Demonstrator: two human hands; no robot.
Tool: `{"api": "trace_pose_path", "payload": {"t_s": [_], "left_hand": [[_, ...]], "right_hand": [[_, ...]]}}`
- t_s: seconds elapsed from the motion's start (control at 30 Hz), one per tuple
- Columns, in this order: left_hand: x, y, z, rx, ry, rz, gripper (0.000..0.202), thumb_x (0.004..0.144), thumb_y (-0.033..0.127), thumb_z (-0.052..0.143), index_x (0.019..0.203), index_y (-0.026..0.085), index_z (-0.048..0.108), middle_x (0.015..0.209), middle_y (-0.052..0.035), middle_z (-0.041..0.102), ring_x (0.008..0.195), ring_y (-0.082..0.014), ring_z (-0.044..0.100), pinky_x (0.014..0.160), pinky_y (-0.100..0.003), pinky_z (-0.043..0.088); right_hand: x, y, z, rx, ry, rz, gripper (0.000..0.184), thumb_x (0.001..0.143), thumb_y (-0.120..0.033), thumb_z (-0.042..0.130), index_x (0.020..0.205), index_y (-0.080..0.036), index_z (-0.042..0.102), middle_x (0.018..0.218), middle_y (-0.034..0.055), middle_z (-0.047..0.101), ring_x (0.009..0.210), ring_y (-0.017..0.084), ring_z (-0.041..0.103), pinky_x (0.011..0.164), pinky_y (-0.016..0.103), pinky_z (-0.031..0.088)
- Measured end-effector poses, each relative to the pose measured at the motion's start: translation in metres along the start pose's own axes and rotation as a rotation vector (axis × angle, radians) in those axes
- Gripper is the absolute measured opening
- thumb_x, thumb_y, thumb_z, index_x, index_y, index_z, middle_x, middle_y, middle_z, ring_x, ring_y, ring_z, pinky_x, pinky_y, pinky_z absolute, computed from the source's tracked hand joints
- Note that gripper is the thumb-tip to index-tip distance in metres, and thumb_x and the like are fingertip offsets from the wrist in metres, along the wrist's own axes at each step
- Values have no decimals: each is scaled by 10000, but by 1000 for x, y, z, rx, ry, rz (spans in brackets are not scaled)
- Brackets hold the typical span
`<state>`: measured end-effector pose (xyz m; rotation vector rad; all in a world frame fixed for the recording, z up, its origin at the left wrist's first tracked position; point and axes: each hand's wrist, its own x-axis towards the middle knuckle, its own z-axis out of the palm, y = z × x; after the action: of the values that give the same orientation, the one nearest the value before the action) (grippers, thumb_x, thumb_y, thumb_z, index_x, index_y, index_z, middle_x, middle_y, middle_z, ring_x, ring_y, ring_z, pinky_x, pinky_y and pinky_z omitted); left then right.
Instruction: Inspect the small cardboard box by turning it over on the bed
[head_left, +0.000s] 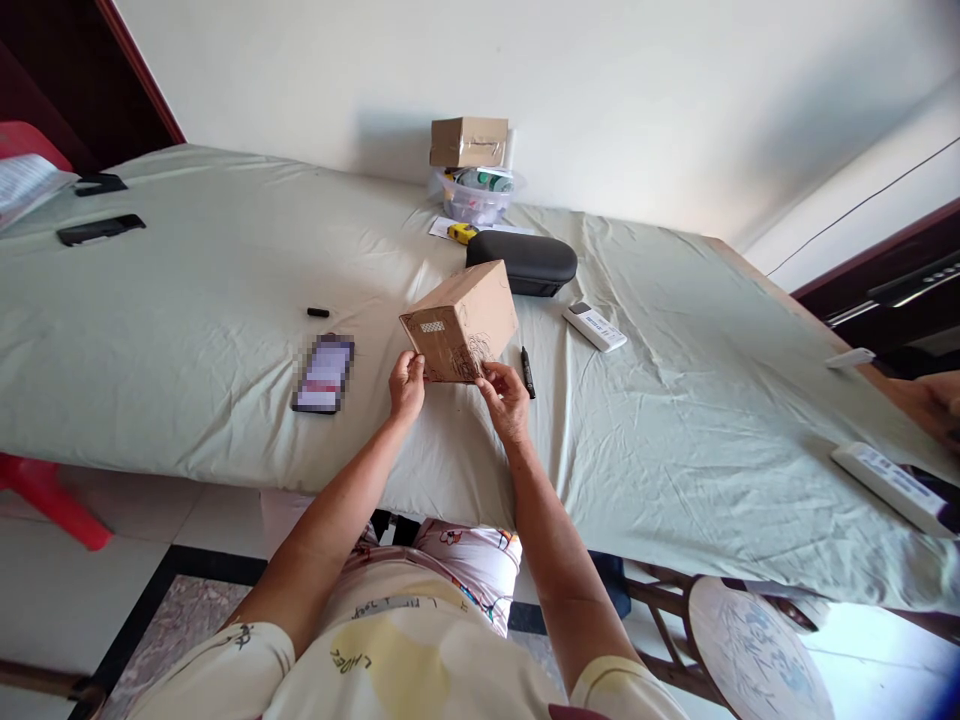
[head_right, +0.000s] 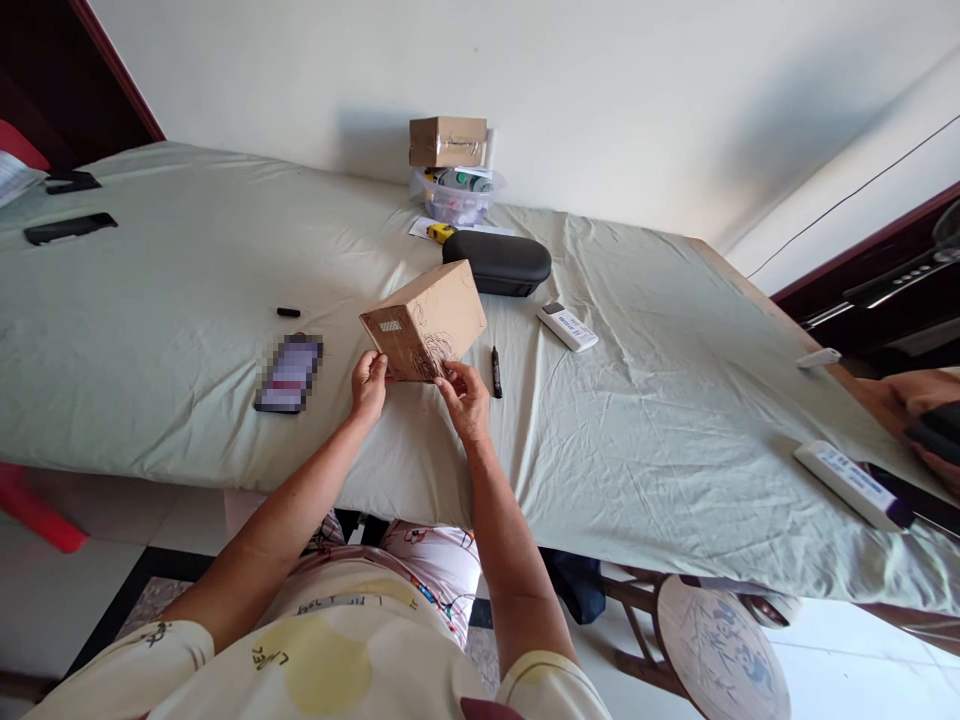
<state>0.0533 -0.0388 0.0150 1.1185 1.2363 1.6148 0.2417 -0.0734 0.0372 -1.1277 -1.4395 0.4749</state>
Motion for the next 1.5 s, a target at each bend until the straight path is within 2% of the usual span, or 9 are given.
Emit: {"api": "trace_pose_path", "payload": {"t_s": [0.17,0.33,0.4,0.47,0.53,0.77,1.0,1.33,1.5], "left_hand": [[-4,4,2,6,49,-84,505,942,681,624,1174,234,581,1019,-78,714,905,-233,700,710,-313,572],[-13,13,7,-66,-97,43,981,866,710,725,1604,231,291,1415,-185,640,1190,-295,710,970,-409,597],[-16,13,10,-59,-144,121,1114,823,734,767,1658,254,207,1583,-206,507,1396,-331,608,1119,-455,543],[-18,11,12,15,-159,195,1189,767,737,822,1670,264,209,1691,-205,366,1584,-365,404,1274,-509,404],[-19,8,13,100,-173,238,1236,719,707,879,1668,260,227,1732,-204,284,1658,-391,242,1346,-555,274],[-19,7,12,174,-194,263,1105,783,488,885,1664,295,245,1722,-183,298,1648,-392,257,1340,-600,277],[-14,7,9,112,-192,305,1011,804,487,857,1639,304,319,1670,-159,386,1617,-378,316,1331,-578,299],[-2,15,-3,-10,-214,248,878,797,401,792,1594,305,437,1618,-126,471,1517,-348,471,1243,-506,461],[2,19,-7,-92,-196,180,799,832,497,746,1561,289,495,1639,-106,495,1546,-329,467,1297,-490,405]], "right_hand": [[-5,-7,5,46,-84,-47,463,918,-635,737,1163,-242,745,876,13,678,709,135,618,683,288,570],[-8,-8,13,-10,-117,-92,328,957,-499,720,1161,-244,753,899,18,703,696,124,612,663,271,565],[-9,-7,14,-25,-106,-106,270,958,-445,724,1126,-237,758,875,14,706,692,124,610,661,268,558],[-10,-5,15,-37,-101,-115,229,959,-407,718,1099,-230,759,865,14,709,691,125,611,654,266,549],[-10,-4,15,-48,-96,-121,204,963,-385,700,1078,-227,758,862,14,709,686,125,608,645,265,541],[-11,0,15,-69,-92,-136,185,972,-357,671,1066,-229,766,832,7,682,679,123,591,637,261,523],[-11,-1,15,-73,-59,-111,254,994,-420,656,1100,-241,802,938,48,768,698,137,617,674,289,539],[7,14,-7,-54,252,60,306,942,-499,688,1086,-238,757,682,-53,551,607,111,502,615,256,451],[16,24,-26,-100,469,139,489,871,-537,782,1221,-208,691,711,-63,550,651,116,505,678,267,445]]}}
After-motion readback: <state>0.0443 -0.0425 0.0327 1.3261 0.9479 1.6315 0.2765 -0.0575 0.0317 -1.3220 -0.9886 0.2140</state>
